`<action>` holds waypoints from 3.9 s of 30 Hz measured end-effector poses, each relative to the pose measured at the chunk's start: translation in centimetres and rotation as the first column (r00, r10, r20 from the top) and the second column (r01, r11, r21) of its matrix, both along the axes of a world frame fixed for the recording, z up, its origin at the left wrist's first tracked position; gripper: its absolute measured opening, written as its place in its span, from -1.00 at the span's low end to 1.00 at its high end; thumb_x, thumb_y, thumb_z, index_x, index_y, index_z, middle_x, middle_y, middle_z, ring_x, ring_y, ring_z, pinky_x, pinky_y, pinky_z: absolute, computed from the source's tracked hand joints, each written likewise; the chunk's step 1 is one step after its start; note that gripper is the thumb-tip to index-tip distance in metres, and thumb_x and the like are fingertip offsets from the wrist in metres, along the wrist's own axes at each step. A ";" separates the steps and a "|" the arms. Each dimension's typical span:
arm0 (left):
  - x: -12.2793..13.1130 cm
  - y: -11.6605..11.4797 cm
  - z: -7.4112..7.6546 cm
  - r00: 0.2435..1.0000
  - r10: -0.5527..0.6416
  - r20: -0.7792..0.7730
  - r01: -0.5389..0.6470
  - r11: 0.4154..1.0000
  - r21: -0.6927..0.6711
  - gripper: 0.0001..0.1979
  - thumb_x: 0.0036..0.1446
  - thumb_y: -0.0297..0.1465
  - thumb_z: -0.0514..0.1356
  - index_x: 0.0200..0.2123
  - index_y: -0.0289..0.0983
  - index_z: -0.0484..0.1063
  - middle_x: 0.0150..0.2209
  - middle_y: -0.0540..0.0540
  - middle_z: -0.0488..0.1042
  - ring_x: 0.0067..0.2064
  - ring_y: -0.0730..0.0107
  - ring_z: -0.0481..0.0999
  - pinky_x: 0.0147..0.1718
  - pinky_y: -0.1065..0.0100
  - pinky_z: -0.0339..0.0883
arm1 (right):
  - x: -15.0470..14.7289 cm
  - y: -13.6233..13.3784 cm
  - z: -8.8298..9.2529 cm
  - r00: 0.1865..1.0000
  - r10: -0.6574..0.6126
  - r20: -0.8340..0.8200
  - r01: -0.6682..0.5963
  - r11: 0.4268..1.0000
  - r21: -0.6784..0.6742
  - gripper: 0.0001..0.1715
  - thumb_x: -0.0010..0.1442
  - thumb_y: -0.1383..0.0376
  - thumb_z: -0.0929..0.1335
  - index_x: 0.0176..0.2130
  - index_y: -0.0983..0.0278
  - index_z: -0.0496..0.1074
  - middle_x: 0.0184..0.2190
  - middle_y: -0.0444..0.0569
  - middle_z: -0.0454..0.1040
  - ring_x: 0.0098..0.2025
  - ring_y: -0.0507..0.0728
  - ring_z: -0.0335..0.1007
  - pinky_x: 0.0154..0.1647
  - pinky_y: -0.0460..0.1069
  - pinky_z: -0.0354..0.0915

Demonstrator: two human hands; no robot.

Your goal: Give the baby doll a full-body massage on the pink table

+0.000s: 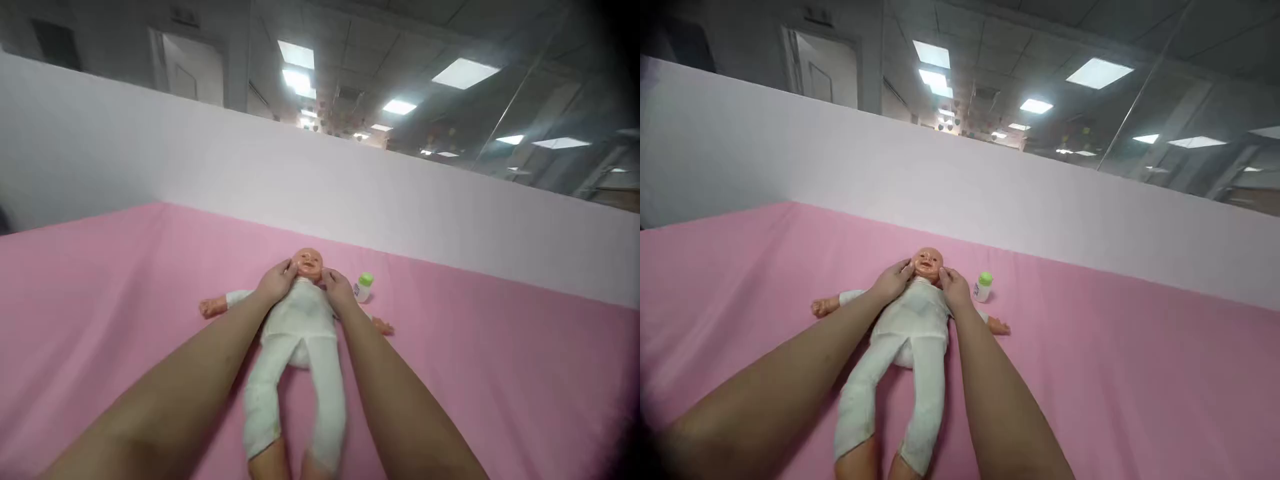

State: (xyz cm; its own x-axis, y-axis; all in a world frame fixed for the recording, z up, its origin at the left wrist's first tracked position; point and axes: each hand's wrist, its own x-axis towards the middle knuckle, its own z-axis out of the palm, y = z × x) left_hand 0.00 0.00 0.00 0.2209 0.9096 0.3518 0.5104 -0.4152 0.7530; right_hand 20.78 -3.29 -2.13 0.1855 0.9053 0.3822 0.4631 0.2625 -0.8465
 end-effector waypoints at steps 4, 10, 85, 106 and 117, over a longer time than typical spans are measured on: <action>-0.1 -0.5 0.3 1.000 0.012 -0.014 -0.012 1.000 -0.019 -0.30 0.19 0.11 0.18 0.25 -0.20 0.44 0.16 -0.17 0.56 0.15 -0.02 0.54 0.09 0.22 0.39 | -0.8 0.0 -0.1 0.999 -0.034 0.003 0.034 0.999 -0.007 -0.31 0.17 -0.18 0.42 0.07 0.22 0.50 -0.02 0.04 0.63 -0.01 0.21 0.58 0.07 0.06 0.42; 0.0 -0.7 0.4 0.999 0.031 -0.044 -0.032 0.999 -0.027 -0.30 0.13 0.08 0.26 0.24 -0.13 0.43 0.08 -0.12 0.62 0.02 0.01 0.61 -0.01 0.20 0.44 | -1.5 -1.0 0.6 0.986 -0.129 0.108 0.132 0.991 -0.019 -0.14 0.05 -0.19 0.51 0.17 0.19 0.43 0.04 0.07 0.60 0.04 0.24 0.56 0.07 0.07 0.42; -0.2 1.1 -1.0 0.999 0.040 0.007 -0.040 0.999 0.009 -0.40 0.39 0.00 -0.08 0.20 -0.21 0.49 0.19 -0.17 0.54 0.20 0.09 0.51 0.18 0.19 0.32 | -0.9 -0.9 0.7 0.962 -0.131 0.239 0.134 0.991 0.003 -0.45 0.45 -0.06 0.14 0.18 0.13 0.42 -0.01 0.00 0.61 0.04 0.22 0.53 0.09 0.09 0.35; -0.3 0.7 -0.7 0.998 0.059 -0.015 -0.059 0.998 -0.011 -0.31 0.25 0.08 0.12 0.27 -0.24 0.42 0.23 -0.22 0.50 0.22 -0.05 0.48 0.22 0.10 0.29 | -1.0 -0.9 0.8 0.982 -0.095 0.166 0.101 0.995 -0.024 -0.42 0.33 -0.10 0.31 0.17 0.14 0.44 0.08 0.01 0.58 0.10 0.23 0.51 0.14 0.10 0.34; -0.3 0.3 -0.2 0.998 0.056 0.019 -0.056 0.998 -0.020 -0.39 0.28 0.08 0.08 0.14 -0.21 0.52 0.07 -0.16 0.62 0.10 0.01 0.57 0.07 0.18 0.41 | -0.9 -1.2 1.2 0.989 -0.106 0.107 0.110 0.993 -0.035 -0.40 0.32 -0.14 0.29 0.10 0.18 0.52 0.04 0.01 0.60 0.09 0.20 0.52 0.17 0.07 0.35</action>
